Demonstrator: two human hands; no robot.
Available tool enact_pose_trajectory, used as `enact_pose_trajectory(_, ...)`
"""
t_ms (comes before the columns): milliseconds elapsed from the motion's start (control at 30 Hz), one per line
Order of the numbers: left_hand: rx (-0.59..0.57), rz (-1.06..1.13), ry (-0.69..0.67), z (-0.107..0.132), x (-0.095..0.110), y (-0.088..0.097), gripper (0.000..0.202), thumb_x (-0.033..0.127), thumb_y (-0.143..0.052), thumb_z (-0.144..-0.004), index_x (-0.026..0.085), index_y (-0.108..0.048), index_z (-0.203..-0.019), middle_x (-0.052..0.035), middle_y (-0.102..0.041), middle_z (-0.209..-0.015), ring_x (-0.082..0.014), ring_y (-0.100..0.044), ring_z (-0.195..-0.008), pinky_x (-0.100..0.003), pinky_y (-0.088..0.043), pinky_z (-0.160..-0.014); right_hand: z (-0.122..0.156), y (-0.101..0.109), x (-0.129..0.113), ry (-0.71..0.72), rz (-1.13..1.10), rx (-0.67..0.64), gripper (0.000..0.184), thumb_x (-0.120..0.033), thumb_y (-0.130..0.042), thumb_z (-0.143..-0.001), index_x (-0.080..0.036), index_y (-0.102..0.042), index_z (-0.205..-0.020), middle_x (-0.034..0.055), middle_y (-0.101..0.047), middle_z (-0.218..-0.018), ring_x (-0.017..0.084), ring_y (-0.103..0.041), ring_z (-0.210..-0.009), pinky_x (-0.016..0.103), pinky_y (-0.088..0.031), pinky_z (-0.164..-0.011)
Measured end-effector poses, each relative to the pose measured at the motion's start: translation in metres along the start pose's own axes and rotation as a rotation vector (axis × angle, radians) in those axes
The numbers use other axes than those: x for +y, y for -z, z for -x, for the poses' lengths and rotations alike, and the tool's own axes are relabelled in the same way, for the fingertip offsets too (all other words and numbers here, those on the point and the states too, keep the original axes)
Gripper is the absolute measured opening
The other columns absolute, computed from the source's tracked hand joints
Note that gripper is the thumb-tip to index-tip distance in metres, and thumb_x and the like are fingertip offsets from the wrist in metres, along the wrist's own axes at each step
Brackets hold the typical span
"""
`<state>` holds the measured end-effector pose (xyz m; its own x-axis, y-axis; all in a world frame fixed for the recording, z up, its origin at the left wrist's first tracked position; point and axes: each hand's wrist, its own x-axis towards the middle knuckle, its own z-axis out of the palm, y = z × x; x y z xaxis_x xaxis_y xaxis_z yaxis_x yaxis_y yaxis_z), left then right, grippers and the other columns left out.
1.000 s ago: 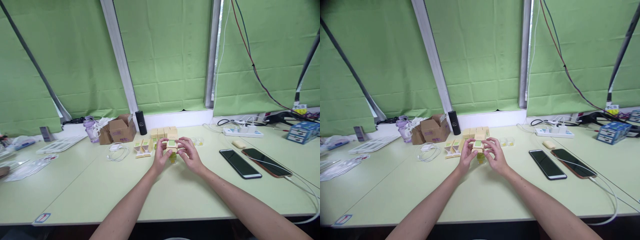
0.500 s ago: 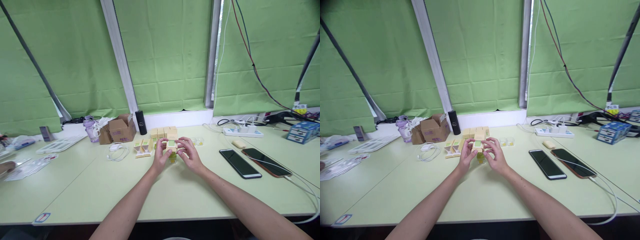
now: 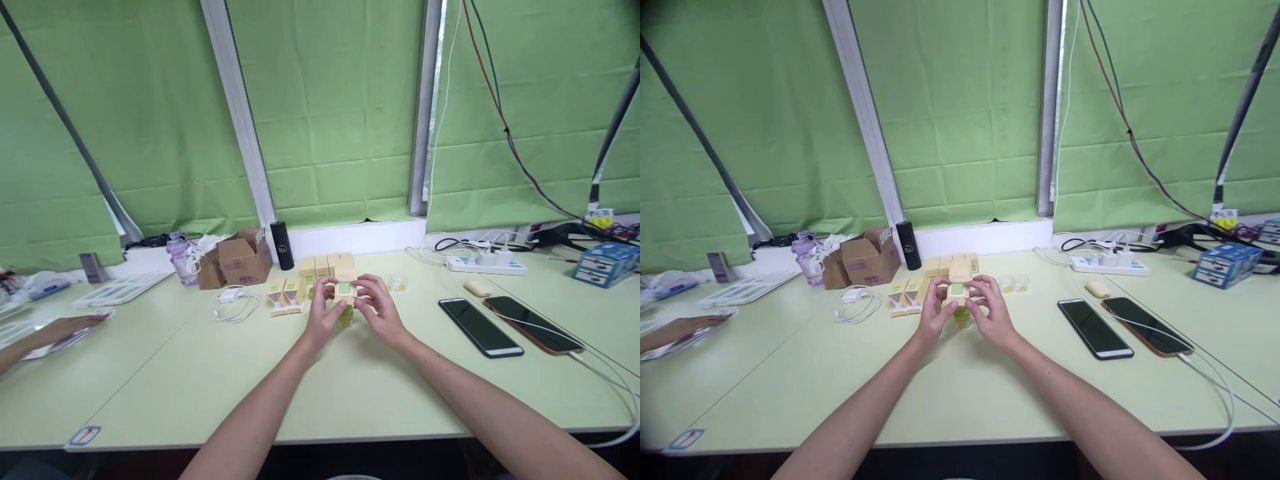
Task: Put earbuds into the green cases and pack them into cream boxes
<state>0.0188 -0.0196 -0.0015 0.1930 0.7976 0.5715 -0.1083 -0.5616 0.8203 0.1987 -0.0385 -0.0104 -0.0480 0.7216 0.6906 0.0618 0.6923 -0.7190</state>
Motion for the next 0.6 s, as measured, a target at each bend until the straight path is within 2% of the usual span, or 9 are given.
enact_pose_trajectory(267, -0.005, -0.083, -0.038, -0.0001, -0.0020, 0.0006, 0.050, 0.050, -0.077, -0.087, 0.027, -0.053, -0.125, -0.0066, -0.063, -0.109, -0.0238, -0.062, -0.102, -0.039, -0.049, -0.092, 0.0000, 0.0001, 0.0004, 0.012, 0.013, 0.006, 0.033, -0.050, -0.062, -0.100, -0.031, -0.066, -0.128, 0.0111, -0.048, -0.138, 0.023, -0.069, -0.103, 0.044, -0.064, -0.088)
enact_pose_trajectory(600, 0.010, -0.121, -0.053, -0.0005, 0.0003, -0.0015, 0.051, 0.052, -0.076, -0.088, 0.026, -0.054, -0.125, -0.0067, -0.064, -0.108, -0.0232, -0.062, -0.099, -0.039, -0.050, -0.090, 0.0005, 0.0007, -0.0008, 0.053, -0.013, -0.015, 0.037, -0.042, -0.069, -0.096, -0.033, -0.063, -0.131, 0.0106, -0.045, -0.139, 0.022, -0.068, -0.105, 0.042, -0.064, -0.087)
